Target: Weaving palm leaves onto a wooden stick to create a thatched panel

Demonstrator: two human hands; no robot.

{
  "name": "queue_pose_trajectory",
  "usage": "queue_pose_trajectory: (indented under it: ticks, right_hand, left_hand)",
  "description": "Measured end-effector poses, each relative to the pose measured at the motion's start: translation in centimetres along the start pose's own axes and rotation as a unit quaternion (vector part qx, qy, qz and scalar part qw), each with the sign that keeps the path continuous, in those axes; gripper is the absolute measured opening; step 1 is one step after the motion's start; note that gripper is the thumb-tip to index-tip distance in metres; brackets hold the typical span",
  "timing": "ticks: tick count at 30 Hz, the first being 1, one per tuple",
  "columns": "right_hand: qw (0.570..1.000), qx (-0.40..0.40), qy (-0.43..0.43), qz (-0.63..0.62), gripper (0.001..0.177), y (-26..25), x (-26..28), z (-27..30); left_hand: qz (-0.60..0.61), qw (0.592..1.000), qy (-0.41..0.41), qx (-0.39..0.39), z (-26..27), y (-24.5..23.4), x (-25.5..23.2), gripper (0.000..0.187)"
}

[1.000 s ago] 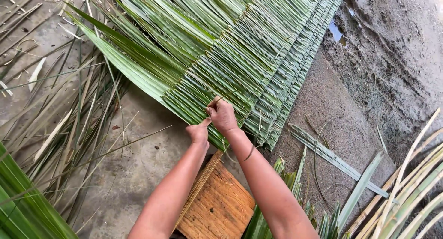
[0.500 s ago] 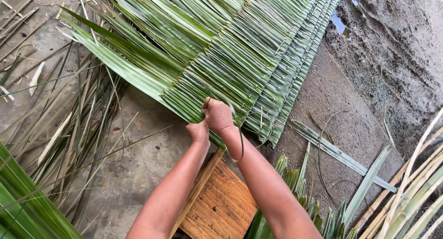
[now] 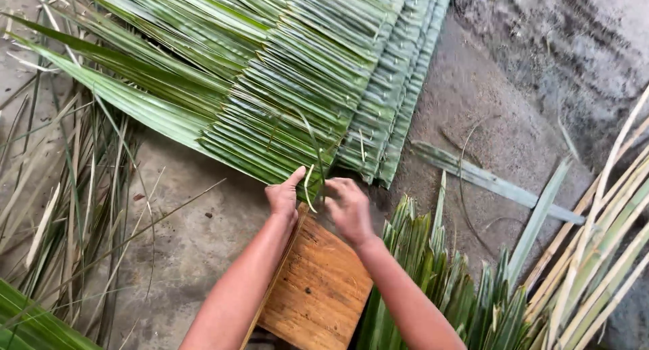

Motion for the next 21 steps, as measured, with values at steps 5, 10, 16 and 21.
queue_pose_trajectory:
  ticks: [5, 10, 16, 21]
  right_hand:
    - [0.991, 0.032, -0.126, 0.01, 0.015, 4.8, -4.9, 0.7]
    - [0.932, 0.02, -0.355, 0.072, 0.02, 2.9, 0.5, -0.5]
    - [0.924, 0.083, -0.373, -0.025, 0.015, -4.4, 12.9, 5.9]
    - [0.945, 0.133, -0.257, -0.153, 0.028, -0.4, 7.6, 1.7]
  left_hand:
    - [0.03, 0.999, 0.034, 0.015, -0.4, -0.3, 0.4, 0.05]
    - [0.017, 0.998, 0.053, -0.01, 0.7, 0.4, -1.4, 0.052]
    - [0.057, 0.996, 0.019, 0.07, 3.1, -0.3, -3.6, 0.02]
    - [-0.101, 0.982, 0.116, 0.108, -0.3, -1.8, -0.9, 0.02]
Point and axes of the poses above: each hand's wrist, its own z-axis away from the middle knuckle, its own y-axis out of the palm, x = y × z, the point moved 2 cm from there along -z, towards the middle knuckle, and after that the axes turned 3 degrees about y, right-handed, at the moved point
